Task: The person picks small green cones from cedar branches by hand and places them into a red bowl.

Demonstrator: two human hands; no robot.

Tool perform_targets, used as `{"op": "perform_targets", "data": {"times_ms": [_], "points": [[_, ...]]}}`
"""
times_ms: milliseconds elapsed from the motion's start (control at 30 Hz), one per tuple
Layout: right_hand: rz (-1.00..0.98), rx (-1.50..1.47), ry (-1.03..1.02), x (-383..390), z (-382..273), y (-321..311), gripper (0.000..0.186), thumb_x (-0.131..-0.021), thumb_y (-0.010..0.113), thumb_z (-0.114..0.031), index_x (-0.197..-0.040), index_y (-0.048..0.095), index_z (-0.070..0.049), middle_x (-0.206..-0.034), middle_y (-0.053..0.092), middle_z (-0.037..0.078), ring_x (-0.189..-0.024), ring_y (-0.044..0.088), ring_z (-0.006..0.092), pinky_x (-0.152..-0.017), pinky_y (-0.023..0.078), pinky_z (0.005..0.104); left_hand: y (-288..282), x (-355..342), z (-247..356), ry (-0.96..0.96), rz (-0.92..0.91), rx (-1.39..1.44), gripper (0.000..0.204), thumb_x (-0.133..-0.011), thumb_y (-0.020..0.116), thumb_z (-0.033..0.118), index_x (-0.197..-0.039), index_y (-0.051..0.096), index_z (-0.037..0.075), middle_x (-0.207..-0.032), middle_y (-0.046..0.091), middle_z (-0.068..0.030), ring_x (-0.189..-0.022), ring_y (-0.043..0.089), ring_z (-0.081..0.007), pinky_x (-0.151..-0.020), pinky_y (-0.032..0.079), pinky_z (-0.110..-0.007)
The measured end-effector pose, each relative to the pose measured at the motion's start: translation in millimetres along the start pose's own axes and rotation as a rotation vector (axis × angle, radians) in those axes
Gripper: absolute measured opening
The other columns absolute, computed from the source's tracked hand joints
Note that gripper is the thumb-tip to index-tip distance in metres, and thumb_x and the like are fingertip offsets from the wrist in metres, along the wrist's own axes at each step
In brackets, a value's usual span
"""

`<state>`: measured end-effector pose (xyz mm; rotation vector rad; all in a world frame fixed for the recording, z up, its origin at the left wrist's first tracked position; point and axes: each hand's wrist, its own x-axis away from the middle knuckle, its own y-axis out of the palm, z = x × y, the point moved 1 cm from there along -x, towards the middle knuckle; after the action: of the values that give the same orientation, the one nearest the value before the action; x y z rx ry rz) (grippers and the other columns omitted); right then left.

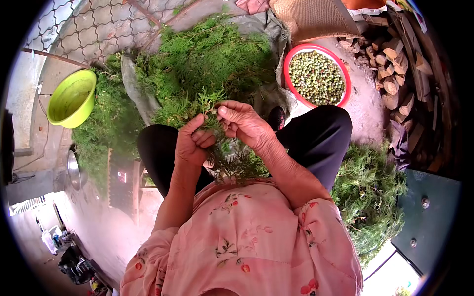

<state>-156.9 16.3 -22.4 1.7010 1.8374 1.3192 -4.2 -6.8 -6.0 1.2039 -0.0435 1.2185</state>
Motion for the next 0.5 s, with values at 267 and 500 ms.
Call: {"op": "perform_targets", "data": {"times_ms": [267,500], "points": [[0.143,0.164,-0.173,0.7,4.8,4.7,0.012,-0.080,0.062,-0.016,-0.088,0.059,-0.006,-0.069,0.056,-0.002,-0.054,0.047,0.0064,-0.044,0.034,0.0185,1.9,1.2,-3.8,0.035,0.036,-0.062,0.009,-0.075,0.064,0.011,-0.077,0.056,0.007,-0.042,0.028,0.0078,-0.037,0.022,-0.0054,-0.038,0.020,-0.020],[0.151,-0.041,-0.215,1.6,-28.0,-23.4,0.010,-0.080,0.061,-0.012,-0.086,0.059,-0.004,-0.076,0.059,0.002,-0.061,0.053,0.0089,-0.048,0.041,0.0242,20.5,19.5,8.4,0.350,0.042,-0.310,0.011,-0.070,0.066,0.002,-0.076,0.059,0.006,-0.061,0.053,0.0033,-0.041,0.033,-0.0052,-0.038,0.022,-0.021]]}}
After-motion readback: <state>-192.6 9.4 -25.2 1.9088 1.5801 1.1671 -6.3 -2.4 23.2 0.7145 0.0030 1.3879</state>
